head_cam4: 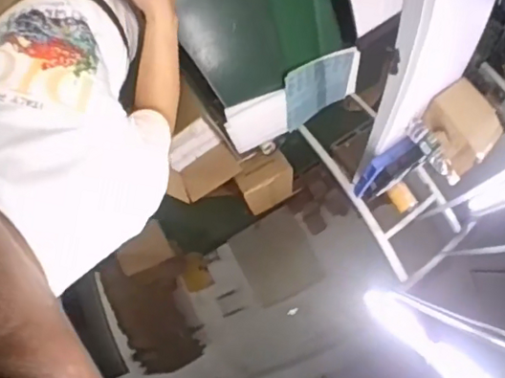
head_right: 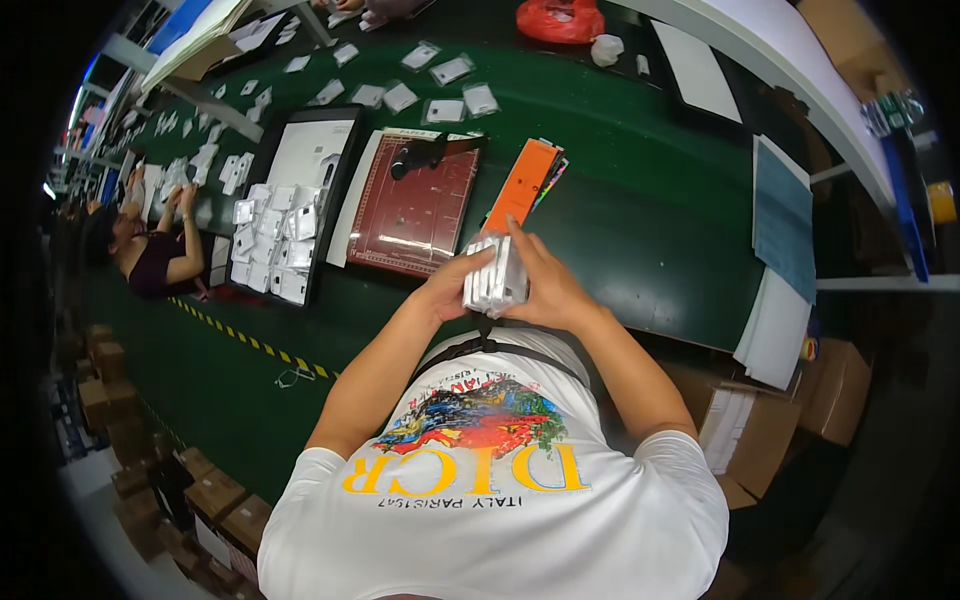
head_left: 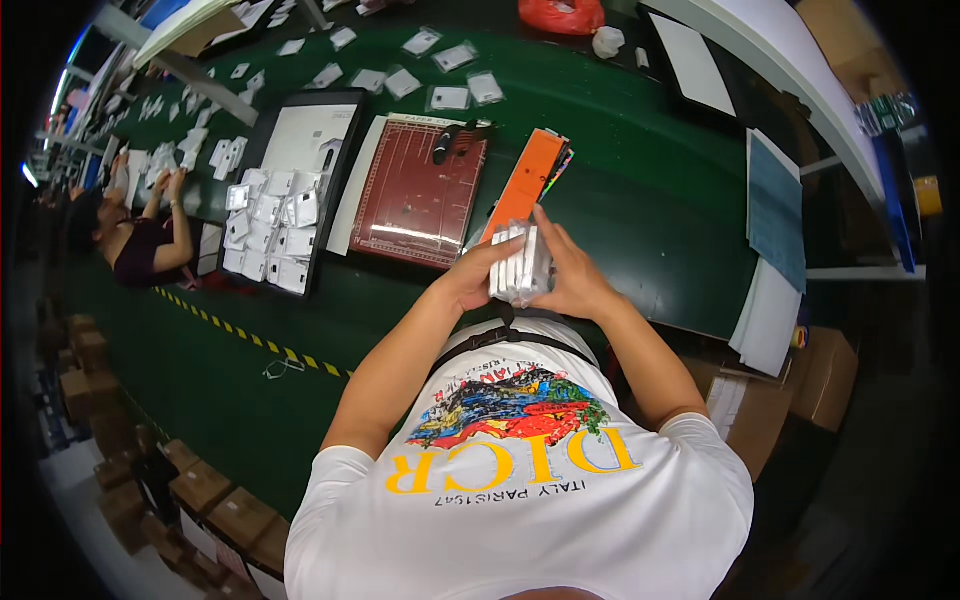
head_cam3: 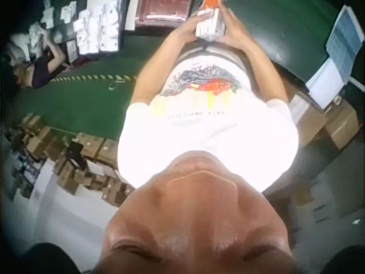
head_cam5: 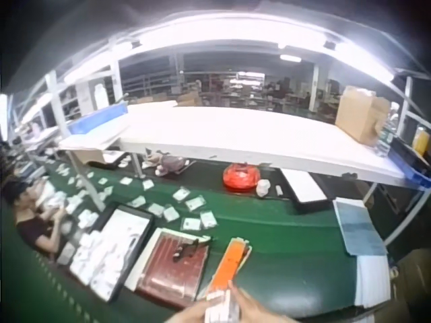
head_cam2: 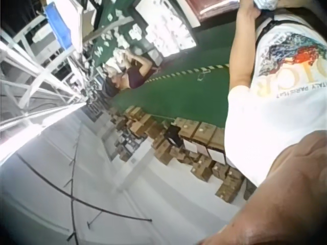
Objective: The person gathers packaged items from a table, stacks them together, packs them into a cardboard box, and retrieves paper sheets from an overhead shelf.
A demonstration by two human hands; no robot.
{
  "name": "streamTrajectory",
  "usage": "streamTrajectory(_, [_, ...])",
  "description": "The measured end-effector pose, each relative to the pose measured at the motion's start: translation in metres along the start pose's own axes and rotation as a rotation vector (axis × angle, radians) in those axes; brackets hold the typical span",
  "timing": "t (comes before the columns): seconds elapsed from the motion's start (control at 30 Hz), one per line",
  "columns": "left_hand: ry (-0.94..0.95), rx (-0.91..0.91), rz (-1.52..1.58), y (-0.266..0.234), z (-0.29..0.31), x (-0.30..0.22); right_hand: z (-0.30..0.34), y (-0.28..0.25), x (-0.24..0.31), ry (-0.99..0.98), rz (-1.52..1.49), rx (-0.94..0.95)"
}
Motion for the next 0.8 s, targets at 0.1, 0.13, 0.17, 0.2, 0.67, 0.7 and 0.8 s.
streamTrajectory(0.1, [0.063,0.040,0.086,0.000,0.014,0.003,-0.008,0.004,0.003,-0.054,-0.045,0.018])
streamTrajectory(0.13, [0.050,0.019,0.052,-0.003,0.016,0.005,-0.009,0.007,0.004,-0.089,-0.065,0.024])
streamTrajectory(0.17, [0.039,0.001,0.013,-0.005,0.017,0.005,-0.012,0.009,0.003,-0.095,-0.070,0.040])
streamTrajectory(0.2, [0.050,-0.004,0.027,-0.007,0.018,0.007,-0.014,0.011,0.001,-0.110,-0.071,0.045])
streamTrajectory(0.67, [0.071,-0.212,0.093,-0.069,0.004,0.011,-0.044,0.011,-0.029,-0.270,-0.044,0.222])
streamTrajectory(0.7, [0.062,-0.230,0.095,-0.067,0.005,0.010,-0.043,0.011,-0.030,-0.320,-0.054,0.173])
streamTrajectory(0.8, [0.056,-0.240,0.046,-0.073,-0.003,0.007,-0.030,0.009,-0.032,-0.306,-0.072,0.030])
Point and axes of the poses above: each hand's wrist, its own z-axis away from the middle knuckle, its own y-axis out of the palm, x = y × z, the point moved 2 cm from there along -z, towards the middle knuckle, and after that the axes turned 15 degrees about -y, right-handed, at the moved point
